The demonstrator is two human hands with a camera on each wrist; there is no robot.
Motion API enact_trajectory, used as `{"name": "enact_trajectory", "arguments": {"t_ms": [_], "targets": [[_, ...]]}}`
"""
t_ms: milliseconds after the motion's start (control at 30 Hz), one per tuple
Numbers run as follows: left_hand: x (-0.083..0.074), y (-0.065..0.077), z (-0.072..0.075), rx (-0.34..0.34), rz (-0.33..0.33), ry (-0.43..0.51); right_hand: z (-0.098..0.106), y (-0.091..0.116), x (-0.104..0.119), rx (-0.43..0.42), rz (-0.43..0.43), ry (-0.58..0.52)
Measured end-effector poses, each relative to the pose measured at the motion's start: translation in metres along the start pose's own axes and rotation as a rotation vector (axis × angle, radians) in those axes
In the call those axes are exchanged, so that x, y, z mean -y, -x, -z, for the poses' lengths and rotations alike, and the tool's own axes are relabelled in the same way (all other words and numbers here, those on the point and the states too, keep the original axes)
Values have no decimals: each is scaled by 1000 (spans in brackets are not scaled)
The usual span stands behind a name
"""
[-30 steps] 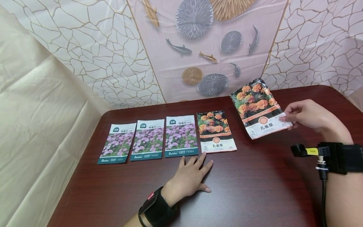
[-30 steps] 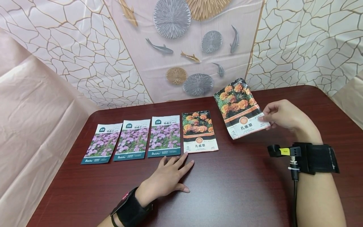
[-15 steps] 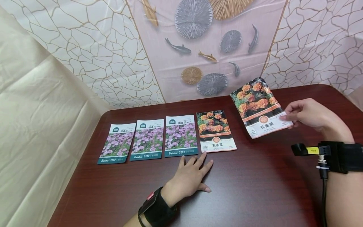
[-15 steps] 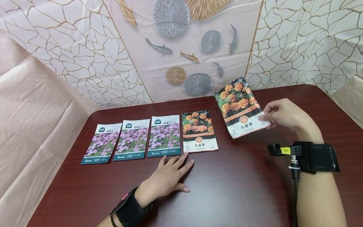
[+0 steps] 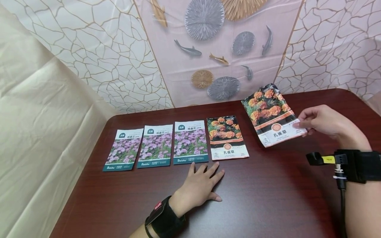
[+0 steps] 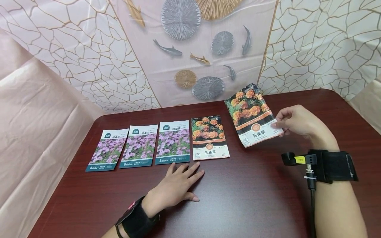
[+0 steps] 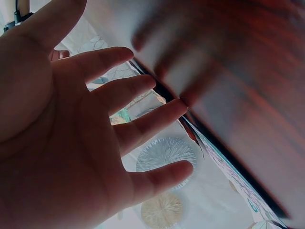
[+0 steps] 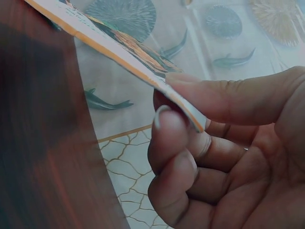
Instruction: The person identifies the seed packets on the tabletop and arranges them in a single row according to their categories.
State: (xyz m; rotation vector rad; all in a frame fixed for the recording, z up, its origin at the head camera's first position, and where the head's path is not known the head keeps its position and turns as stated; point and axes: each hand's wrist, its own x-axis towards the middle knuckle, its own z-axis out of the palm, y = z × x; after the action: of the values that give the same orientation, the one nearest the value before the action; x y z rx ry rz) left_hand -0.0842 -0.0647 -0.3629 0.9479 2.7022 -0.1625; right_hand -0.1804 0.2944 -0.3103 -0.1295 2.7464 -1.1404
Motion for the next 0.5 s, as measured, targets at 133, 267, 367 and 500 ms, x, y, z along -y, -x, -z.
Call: {"name": "enact_trajectory", "arguments": {"t_ms": [133, 267, 367, 500], "targets": [[0, 1, 2, 5, -21, -14, -1, 0, -3, -1, 7, -11], [-1, 1, 4, -6, -62, -47, -1, 0, -6, -7, 18, -24], [-3, -1, 4, -27, -90, -59, -2, 0, -7, -7, 20, -40], [-4, -5, 4, -94, -122, -41, -2, 0, -8, -7, 13, -63]]}}
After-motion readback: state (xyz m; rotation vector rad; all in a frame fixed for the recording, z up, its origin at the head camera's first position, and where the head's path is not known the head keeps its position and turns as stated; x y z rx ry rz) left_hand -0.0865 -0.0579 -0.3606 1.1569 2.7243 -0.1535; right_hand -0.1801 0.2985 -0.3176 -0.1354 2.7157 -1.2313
